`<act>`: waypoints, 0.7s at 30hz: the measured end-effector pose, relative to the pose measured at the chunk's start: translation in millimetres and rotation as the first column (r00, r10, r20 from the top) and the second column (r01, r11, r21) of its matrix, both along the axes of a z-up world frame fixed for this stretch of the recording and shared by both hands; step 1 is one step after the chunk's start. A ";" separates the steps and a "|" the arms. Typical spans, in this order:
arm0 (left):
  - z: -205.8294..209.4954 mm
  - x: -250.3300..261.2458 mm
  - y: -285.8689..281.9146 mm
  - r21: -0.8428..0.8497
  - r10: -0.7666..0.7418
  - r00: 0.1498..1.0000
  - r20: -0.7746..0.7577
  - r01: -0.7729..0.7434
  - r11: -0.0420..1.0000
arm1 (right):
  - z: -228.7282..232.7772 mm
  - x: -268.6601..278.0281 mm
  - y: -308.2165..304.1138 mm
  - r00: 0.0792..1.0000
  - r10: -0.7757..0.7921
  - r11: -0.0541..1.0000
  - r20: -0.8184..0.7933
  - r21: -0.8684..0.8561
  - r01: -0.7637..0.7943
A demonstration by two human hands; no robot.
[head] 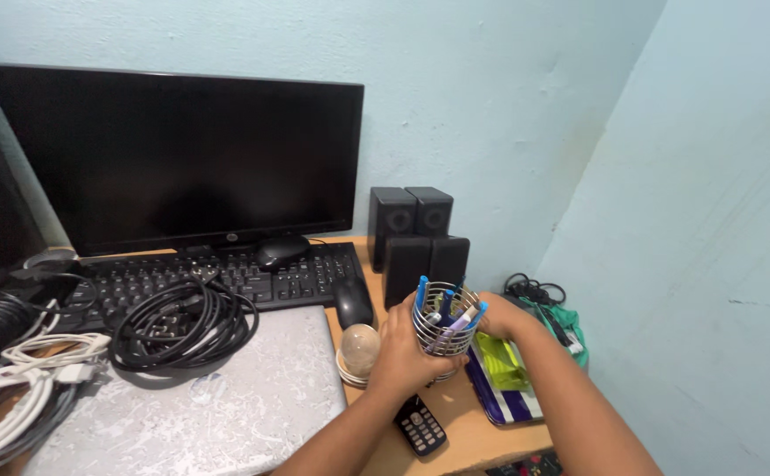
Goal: The person organizes a cluttered desk by coiling cables, crumpling a sheet of paper, and discarding it into a trash bin. They then open a drawer and place various cables and small items inside to tidy the workspace.
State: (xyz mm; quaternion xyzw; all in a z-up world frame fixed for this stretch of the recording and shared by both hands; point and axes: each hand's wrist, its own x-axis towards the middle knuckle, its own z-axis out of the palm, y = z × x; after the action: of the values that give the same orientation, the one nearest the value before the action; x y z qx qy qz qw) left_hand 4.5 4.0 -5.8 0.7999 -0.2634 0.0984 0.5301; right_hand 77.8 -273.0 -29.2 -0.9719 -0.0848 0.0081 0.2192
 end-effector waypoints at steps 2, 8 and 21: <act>-0.2 -0.4 -0.5 0.008 -0.008 1.000 -0.006 0.008 1.000 | -6.7 -1.9 -6.8 0.999 -0.017 0.999 0.051 0.042 0.015; -1.6 6.1 -1.2 -0.055 -0.059 0.998 -0.002 0.059 0.997 | -14.2 -1.9 -5.9 0.982 -0.185 0.973 0.037 0.144 0.178; 0.8 9.0 -2.7 -0.152 -0.262 0.946 -0.190 0.235 0.960 | 4.6 -19.1 14.5 0.967 -0.249 0.924 -0.051 0.289 0.253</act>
State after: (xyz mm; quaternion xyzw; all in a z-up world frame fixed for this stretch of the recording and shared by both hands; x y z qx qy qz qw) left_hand 13.5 1.3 -4.9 0.7306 -0.2983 -0.0370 0.6131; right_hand 58.7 -258.5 -24.6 -0.9315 0.0413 -0.0264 0.3604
